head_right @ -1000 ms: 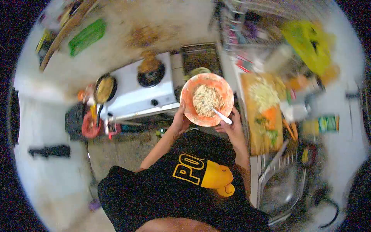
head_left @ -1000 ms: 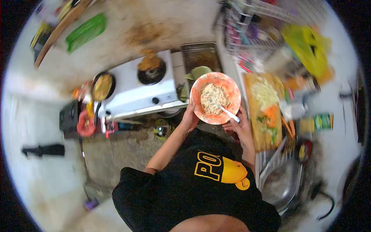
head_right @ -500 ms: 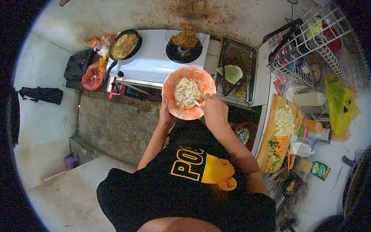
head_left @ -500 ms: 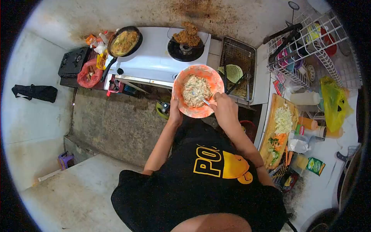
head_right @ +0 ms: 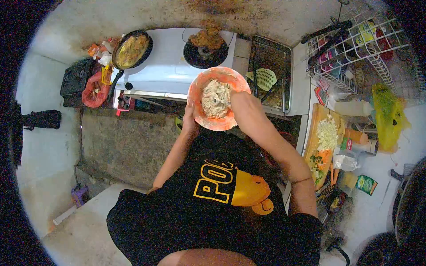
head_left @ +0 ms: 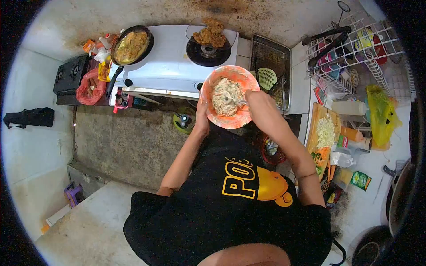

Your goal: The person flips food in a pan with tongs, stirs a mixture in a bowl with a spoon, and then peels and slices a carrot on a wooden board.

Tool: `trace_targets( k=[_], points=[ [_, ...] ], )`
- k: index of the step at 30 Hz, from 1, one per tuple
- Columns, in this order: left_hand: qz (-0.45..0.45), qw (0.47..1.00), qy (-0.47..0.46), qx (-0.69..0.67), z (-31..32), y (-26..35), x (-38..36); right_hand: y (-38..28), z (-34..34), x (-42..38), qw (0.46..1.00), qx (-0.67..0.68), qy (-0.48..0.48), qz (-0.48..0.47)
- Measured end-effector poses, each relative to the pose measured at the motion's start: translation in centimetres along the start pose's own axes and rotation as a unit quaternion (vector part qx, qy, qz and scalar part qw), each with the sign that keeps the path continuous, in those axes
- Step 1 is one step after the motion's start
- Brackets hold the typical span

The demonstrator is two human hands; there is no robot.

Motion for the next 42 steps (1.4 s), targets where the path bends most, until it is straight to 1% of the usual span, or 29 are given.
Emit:
trace_targets(
  k=[2,4,5,6,7,8,10,11,13,14,16,17,18,20,21,23,24,26,29,31,33,35,37,38,39,40,41,42],
  points=[
    [0.000,1.000,-0.007,0.015,0.4,-0.2,0.3,-1.1,-2.1,-0.4,0.997,-0.068,0.006,-0.026],
    [0.007,1.000,-0.020,-0.009,0.8,0.1,0.6,-1.2,-3.0,-1.3,0.996,-0.083,0.007,-0.032],
    [0.009,1.000,-0.025,-0.016,1.0,0.2,0.7,-1.7,-2.3,-1.9,0.996,-0.073,-0.014,-0.057],
    [0.007,1.000,-0.018,0.007,0.9,0.6,1.0,-2.1,-1.5,-2.4,0.994,-0.063,-0.034,-0.080],
    [0.004,0.999,-0.013,0.032,0.8,1.0,1.3,-2.5,0.7,-2.7,0.989,-0.088,-0.090,-0.075],
    [-0.001,0.999,-0.017,0.031,1.0,1.2,1.5,-2.3,2.9,-2.7,0.990,-0.094,-0.075,-0.073],
    [0.039,0.993,-0.076,0.084,2.1,1.9,1.9,-2.0,3.9,-1.8,0.995,-0.084,-0.026,-0.045],
    [0.051,0.989,-0.096,0.101,2.5,2.0,2.0,-1.6,4.0,-1.5,0.995,-0.084,-0.028,-0.041],
    [-0.018,0.999,-0.028,0.043,1.6,0.8,2.4,-0.6,2.6,-0.8,0.996,-0.076,0.036,-0.023],
    [-0.020,0.998,-0.031,0.044,1.4,0.5,2.5,-0.1,2.2,-0.7,0.996,-0.076,0.037,-0.019],
    [-0.074,0.997,0.003,0.038,0.4,-0.9,2.9,1.0,0.5,-0.7,0.995,-0.085,0.043,0.002],
    [-0.072,0.996,0.008,0.049,0.4,-1.1,2.8,1.5,-0.7,-0.5,0.995,-0.081,0.047,0.036],
    [-0.073,0.996,0.005,0.047,1.2,-0.6,2.7,1.6,-1.6,-0.3,0.995,-0.083,0.047,0.038],
    [-0.067,0.995,-0.027,0.063,2.7,-0.1,2.7,2.9,-2.8,-0.1,0.987,-0.130,0.059,0.077],
    [-0.068,0.995,-0.028,0.063,2.6,-0.6,2.9,3.4,-3.2,-0.1,0.986,-0.122,0.071,0.085],
    [-0.032,0.992,-0.067,0.107,2.4,-1.4,3.4,4.3,-4.0,0.0,0.984,-0.130,0.078,0.093],
    [-0.031,0.991,-0.068,0.107,2.7,-1.0,3.2,4.8,-4.4,0.0,0.982,-0.137,0.084,0.100],
    [-0.058,0.990,-0.068,0.105,3.6,-0.7,2.5,5.4,-5.5,-0.4,0.982,-0.122,0.103,0.098],
    [-0.077,0.991,-0.059,0.096,4.3,-0.2,1.3,6.2,-6.2,-0.8,0.981,-0.132,0.088,0.115],
    [-0.074,0.990,-0.059,0.101,4.2,-0.8,0.9,6.9,-6.8,-1.3,0.976,-0.129,0.123,0.125],
    [-0.071,0.990,-0.058,0.105,4.4,-1.4,0.3,7.4,-7.5,-2.2,0.977,-0.127,0.114,0.127],
    [-0.090,0.989,-0.058,0.100,4.7,-2.2,-0.3,7.9,-8.3,-3.1,0.978,-0.124,0.106,0.130],
    [-0.078,0.988,-0.056,0.117,4.9,-2.9,-1.0,8.4,-7.9,-4.3,0.985,-0.107,0.031,0.130],
    [-0.067,0.987,-0.055,0.133,5.0,-3.2,-1.5,8.4,-7.9,-5.1,0.985,-0.105,0.030,0.130],
    [-0.067,0.987,-0.053,0.133,5.2,-3.5,-2.0,8.4,-7.7,-5.9,0.984,-0.109,0.012,0.139],
    [-0.049,0.986,-0.053,0.152,5.6,-3.5,-2.4,8.6,-7.7,-6.6,0.983,-0.112,-0.003,0.145],
    [-0.031,0.983,-0.052,0.170,6.0,-3.5,-2.7,9.0,-7.7,-7.3,0.984,-0.112,0.000,0.142],
    [-0.022,0.982,-0.050,0.182,6.2,-3.7,-3.1,8.7,-7.2,-8.0,0.990,-0.111,0.005,0.092]
  ],
)
Point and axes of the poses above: each hand's wrist, its own x-axis towards the middle knuckle, its own z-axis out of the palm, y = z × x, the point moved 8 cm from there along x, towards the middle knuckle, and after that the axes turned 6 degrees about y, right-handed, at the moved point
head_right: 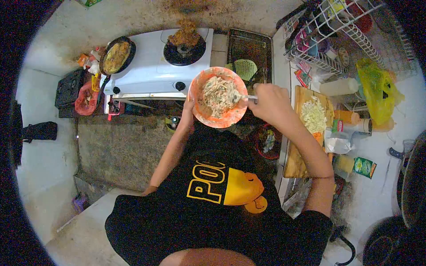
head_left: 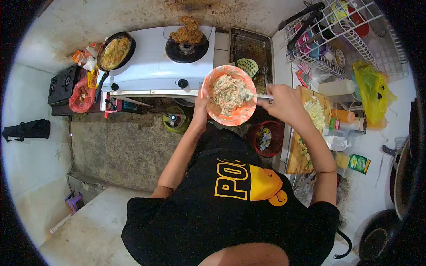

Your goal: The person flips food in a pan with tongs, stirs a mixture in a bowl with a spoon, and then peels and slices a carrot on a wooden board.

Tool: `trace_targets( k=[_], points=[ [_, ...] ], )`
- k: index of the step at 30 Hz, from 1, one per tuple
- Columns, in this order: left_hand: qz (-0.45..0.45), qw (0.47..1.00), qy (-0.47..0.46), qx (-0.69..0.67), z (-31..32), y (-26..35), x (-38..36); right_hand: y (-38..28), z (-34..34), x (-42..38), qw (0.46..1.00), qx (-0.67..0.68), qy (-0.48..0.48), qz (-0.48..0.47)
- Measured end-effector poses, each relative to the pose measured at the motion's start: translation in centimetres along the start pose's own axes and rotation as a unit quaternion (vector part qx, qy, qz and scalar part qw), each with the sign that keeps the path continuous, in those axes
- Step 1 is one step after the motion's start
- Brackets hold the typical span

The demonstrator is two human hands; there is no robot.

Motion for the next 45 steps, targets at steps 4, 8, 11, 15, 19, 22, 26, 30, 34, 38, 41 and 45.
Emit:
trace_targets(
  k=[4,8,11,15,19,22,26,30,34,38,41,45],
  points=[
    [0.012,1.000,0.002,-0.002,0.8,-0.6,-1.3,0.3,0.8,-0.7,0.997,-0.006,0.022,-0.080],
    [0.022,1.000,-0.003,-0.020,1.0,-1.1,-1.9,-0.4,-0.9,-0.7,0.991,-0.002,0.046,-0.129],
    [0.042,0.999,-0.021,-0.028,1.3,-1.7,-2.0,-0.9,-1.3,-0.1,0.988,-0.012,0.069,-0.135],
    [0.043,0.999,-0.013,-0.029,3.2,0.7,-4.3,-2.8,1.5,0.7,0.977,-0.066,0.094,-0.179],
    [0.061,0.998,0.017,-0.017,2.9,0.4,-5.4,-4.7,3.3,-1.1,0.969,-0.011,0.061,-0.241],
    [0.064,0.992,0.078,-0.071,2.0,-1.0,-5.8,-5.2,3.8,-3.6,0.967,0.029,0.015,-0.253],
    [0.099,0.985,0.125,-0.064,0.3,-2.1,-5.7,-4.4,2.9,-5.9,0.954,0.022,-0.028,-0.297],
    [0.132,0.981,0.140,-0.016,-0.4,-0.1,-6.0,-2.1,0.3,-4.5,0.968,-0.077,0.024,-0.239],
    [0.163,0.968,0.166,0.088,-0.9,0.2,-5.7,-1.8,-1.2,-1.2,0.964,-0.079,0.155,-0.202],
    [0.210,0.962,0.160,0.065,-0.3,0.9,-5.9,-3.5,2.0,-0.6,0.957,-0.110,0.142,-0.227],
    [0.218,0.960,0.169,0.050,-0.7,0.7,-6.0,-2.5,4.1,-1.0,0.975,-0.013,0.073,-0.207],
    [0.225,0.958,0.157,-0.086,-0.1,1.0,-5.3,-1.0,7.1,-1.8,0.992,0.066,-0.013,-0.111]
  ],
)
Point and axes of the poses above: each hand's wrist, its own x-axis towards the middle knuckle, its own z-axis out of the palm, y = z × x, the point moved 8 cm from there along x, towards the middle knuckle, and after that the axes turned 6 degrees about y, right-handed, at the moved point
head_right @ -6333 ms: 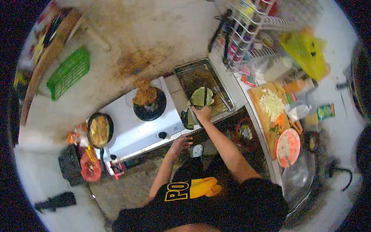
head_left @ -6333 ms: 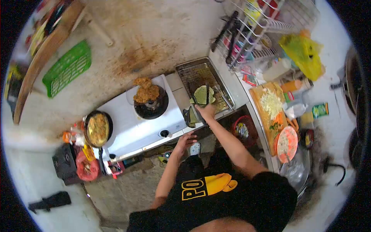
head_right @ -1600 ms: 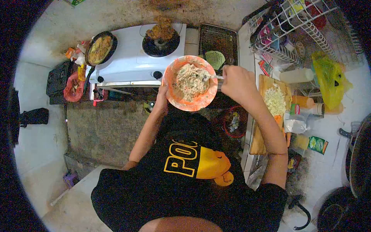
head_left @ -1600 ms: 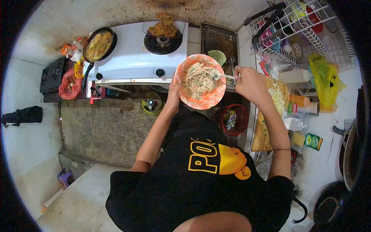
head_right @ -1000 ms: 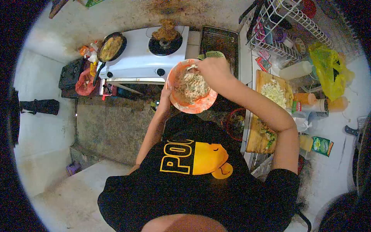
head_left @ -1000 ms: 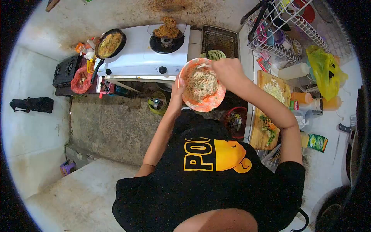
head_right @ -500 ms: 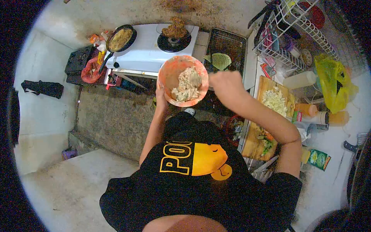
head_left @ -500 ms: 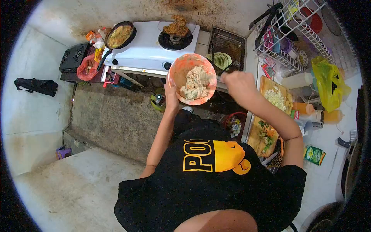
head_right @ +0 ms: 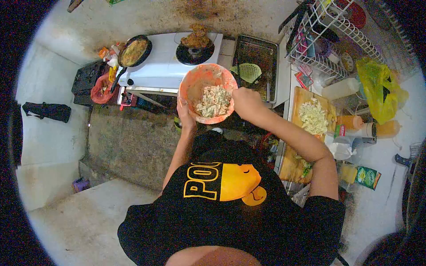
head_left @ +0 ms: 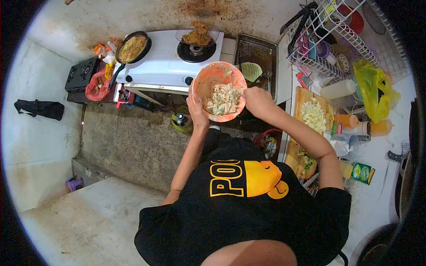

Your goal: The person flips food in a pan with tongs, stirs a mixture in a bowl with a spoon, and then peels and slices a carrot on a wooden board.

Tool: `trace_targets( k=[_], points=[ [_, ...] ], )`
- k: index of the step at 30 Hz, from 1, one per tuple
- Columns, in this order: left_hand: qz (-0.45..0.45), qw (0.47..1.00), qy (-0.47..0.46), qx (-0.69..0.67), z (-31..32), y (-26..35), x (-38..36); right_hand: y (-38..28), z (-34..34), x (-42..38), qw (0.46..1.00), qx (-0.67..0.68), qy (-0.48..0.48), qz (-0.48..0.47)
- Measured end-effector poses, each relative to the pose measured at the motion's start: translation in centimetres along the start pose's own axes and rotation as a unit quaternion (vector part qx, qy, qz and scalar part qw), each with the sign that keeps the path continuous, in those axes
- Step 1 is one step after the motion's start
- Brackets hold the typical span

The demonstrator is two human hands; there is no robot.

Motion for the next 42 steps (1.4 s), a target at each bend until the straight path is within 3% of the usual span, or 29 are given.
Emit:
trace_targets(
  k=[4,6,8,9,11,12,19,27,29,33,35,39,41,42],
  points=[
    [-0.008,0.998,0.057,0.002,0.1,-1.1,0.4,0.4,2.1,-0.5,0.991,0.093,-0.072,0.059],
    [0.006,0.999,0.038,0.022,0.0,-1.8,1.1,0.4,2.6,-0.8,0.952,0.230,-0.158,0.128],
    [0.021,0.999,0.017,0.042,-0.3,-2.5,1.7,1.5,7.1,-1.8,0.784,0.498,-0.254,0.269],
    [0.014,0.999,0.022,0.024,-0.6,-2.6,2.1,1.7,6.9,-1.3,0.783,0.500,-0.251,0.272],
    [0.007,1.000,0.025,0.004,-0.9,-2.7,2.9,1.2,7.2,-1.3,0.715,0.542,-0.317,0.306],
    [-0.015,0.999,0.043,0.019,-1.1,-2.9,3.1,0.7,6.0,-1.0,0.709,0.556,-0.313,0.301],
    [-0.066,0.995,0.070,-0.031,-1.7,-1.5,3.7,0.2,2.9,2.2,0.756,0.560,-0.227,0.251],
    [-0.100,0.992,0.060,-0.046,-1.8,0.6,3.7,-1.6,-0.4,3.3,0.771,0.571,-0.210,0.190],
    [-0.112,0.990,0.067,-0.054,-2.1,0.5,3.8,-1.4,-2.0,3.6,0.819,0.518,-0.158,0.186],
    [-0.120,0.988,0.070,-0.071,-1.9,1.3,3.8,-1.7,-4.0,3.9,0.841,0.509,-0.131,0.127],
    [-0.128,0.988,0.074,-0.039,-2.1,1.3,3.7,-1.6,-5.7,4.6,0.883,0.463,-0.055,0.051],
    [-0.137,0.988,0.068,-0.034,-3.0,0.2,3.6,-3.0,-10.7,3.8,0.905,0.425,-0.021,0.018],
    [-0.168,0.982,0.066,-0.050,-3.6,-1.0,3.3,-3.4,-13.9,3.5,0.947,0.302,0.103,-0.034],
    [-0.168,0.982,0.067,-0.051,-3.6,-1.0,3.2,-4.1,-14.5,3.1,0.947,0.302,0.102,-0.034]
  ],
)
Point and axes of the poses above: each hand's wrist, its own x-axis towards the middle knuckle, its own z-axis out of the palm, y = z × x, the point moved 8 cm from there along x, towards the middle knuckle, and after that the axes turned 6 degrees about y, right-handed, at the moved point
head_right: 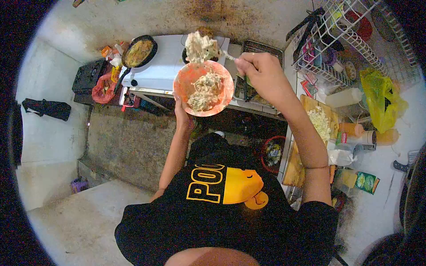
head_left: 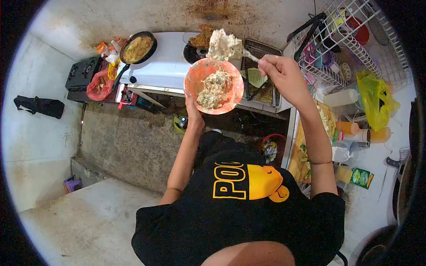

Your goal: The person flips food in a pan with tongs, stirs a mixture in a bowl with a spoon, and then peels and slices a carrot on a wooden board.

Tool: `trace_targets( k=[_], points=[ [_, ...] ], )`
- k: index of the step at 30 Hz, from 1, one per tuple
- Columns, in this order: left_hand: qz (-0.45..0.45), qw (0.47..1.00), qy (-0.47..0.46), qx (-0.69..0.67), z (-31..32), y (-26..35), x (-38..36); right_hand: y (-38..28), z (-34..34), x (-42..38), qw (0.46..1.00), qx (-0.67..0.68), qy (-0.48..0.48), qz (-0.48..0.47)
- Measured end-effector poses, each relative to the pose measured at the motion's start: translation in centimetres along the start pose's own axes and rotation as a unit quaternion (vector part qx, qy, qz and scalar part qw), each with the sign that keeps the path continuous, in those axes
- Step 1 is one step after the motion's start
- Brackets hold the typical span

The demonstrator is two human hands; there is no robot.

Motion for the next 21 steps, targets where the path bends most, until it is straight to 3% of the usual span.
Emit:
trace_targets(
  k=[2,5,11,14,17,19,21],
  points=[
    [-0.002,1.000,-0.009,0.019,0.2,0.1,-0.4,-2.3,-1.3,-0.7,0.992,-0.069,0.103,-0.015],
    [-0.017,1.000,0.008,0.023,0.2,0.2,-1.1,-1.3,0.6,-1.5,0.979,-0.132,0.152,-0.015],
    [-0.007,0.999,0.013,0.032,0.0,0.3,-1.5,1.1,4.4,-2.0,0.966,-0.213,0.120,-0.079],
    [-0.005,0.998,0.027,0.053,0.1,0.9,-2.0,0.9,3.8,-2.2,0.964,-0.219,0.137,-0.066],
    [0.013,0.998,0.034,0.050,-0.4,0.6,-1.9,1.5,3.8,-1.9,0.962,-0.247,0.104,-0.051],
    [0.029,0.998,0.028,0.043,0.0,1.1,-2.6,4.1,4.9,-1.4,0.948,-0.314,0.047,0.016],
    [0.045,0.998,0.023,0.036,0.1,1.4,-2.8,5.4,7.0,-1.8,0.944,-0.330,0.020,0.005]
  ],
)
Point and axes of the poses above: each hand's wrist, its own x-axis towards the middle knuckle, its own z-axis out of the palm, y = z × x, the point moved 8 cm from there along x, towards the middle knuckle, and after that the axes turned 6 degrees about y, right-handed, at the moved point
